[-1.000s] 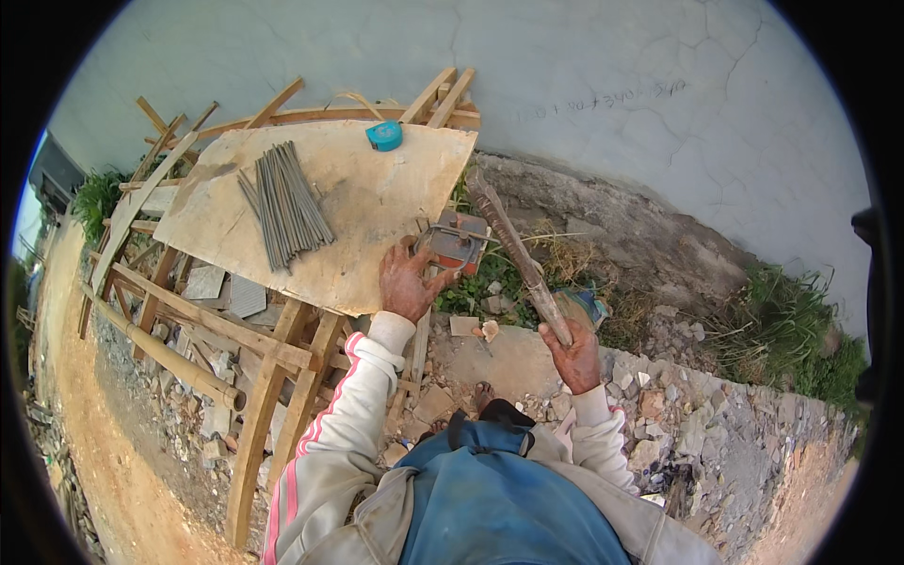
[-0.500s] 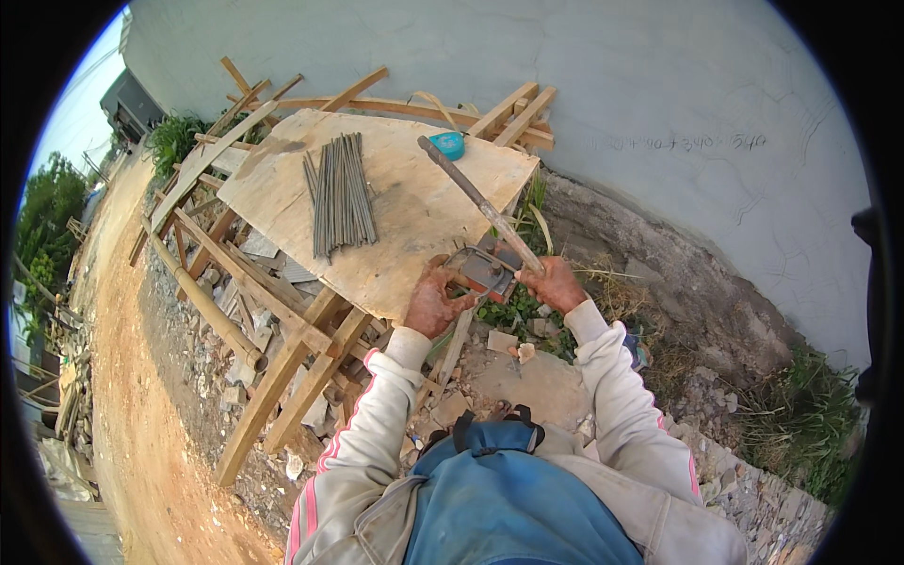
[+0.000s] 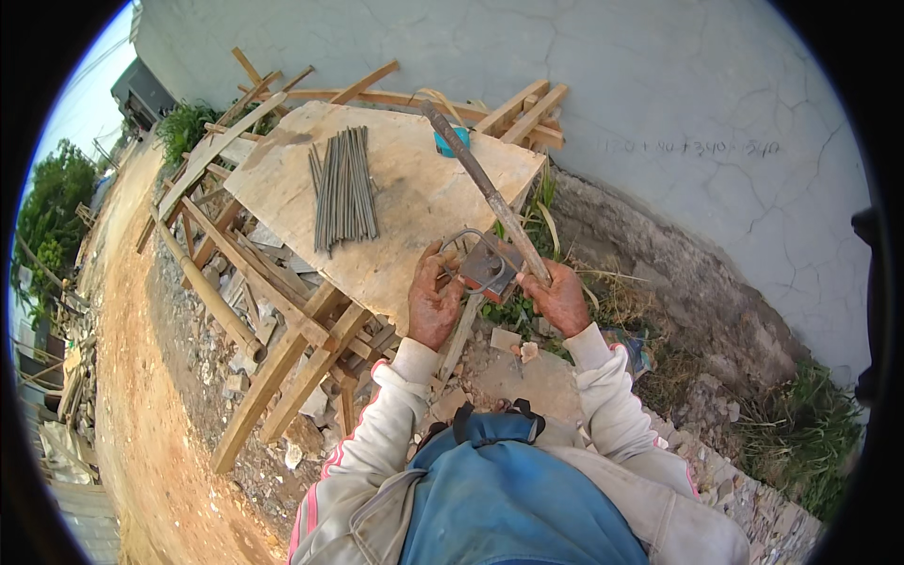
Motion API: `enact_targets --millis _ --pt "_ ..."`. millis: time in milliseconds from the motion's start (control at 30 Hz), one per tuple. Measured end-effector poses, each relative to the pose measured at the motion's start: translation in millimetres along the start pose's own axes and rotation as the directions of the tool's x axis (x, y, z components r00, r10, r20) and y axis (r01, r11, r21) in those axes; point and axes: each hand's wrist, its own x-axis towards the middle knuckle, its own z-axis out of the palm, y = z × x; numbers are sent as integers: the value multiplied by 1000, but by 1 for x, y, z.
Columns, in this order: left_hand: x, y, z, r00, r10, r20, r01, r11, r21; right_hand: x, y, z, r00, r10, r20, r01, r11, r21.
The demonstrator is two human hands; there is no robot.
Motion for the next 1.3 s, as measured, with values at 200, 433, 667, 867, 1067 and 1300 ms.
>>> enact_targets --millis 200,433,667,867,1067,1300 --pt "16 -8 4 985 105 136 -156 881 446 -46 31 39 974 222 -43 -195 921 338" --pt "12 5 -7 902 391 182 -408 638 653 -60 36 70 936 325 -137 -237 868 436" --pt "-21 13 -18 877 65 476 -359 748 559 -63 24 103 899 375 -228 -202 815 543" --pt "6 -6 -23 778 37 627 -453 725 520 -62 10 114 891 416 -180 -250 783 570" --pt "20 -6 -34 781 -35 623 -426 700 573 -77 8 113 899 343 -274 -189 866 463" --pt "28 1 -31 719 -68 692 -501 639 584 -146 29 61 865 -27 -502 -68 983 -171"
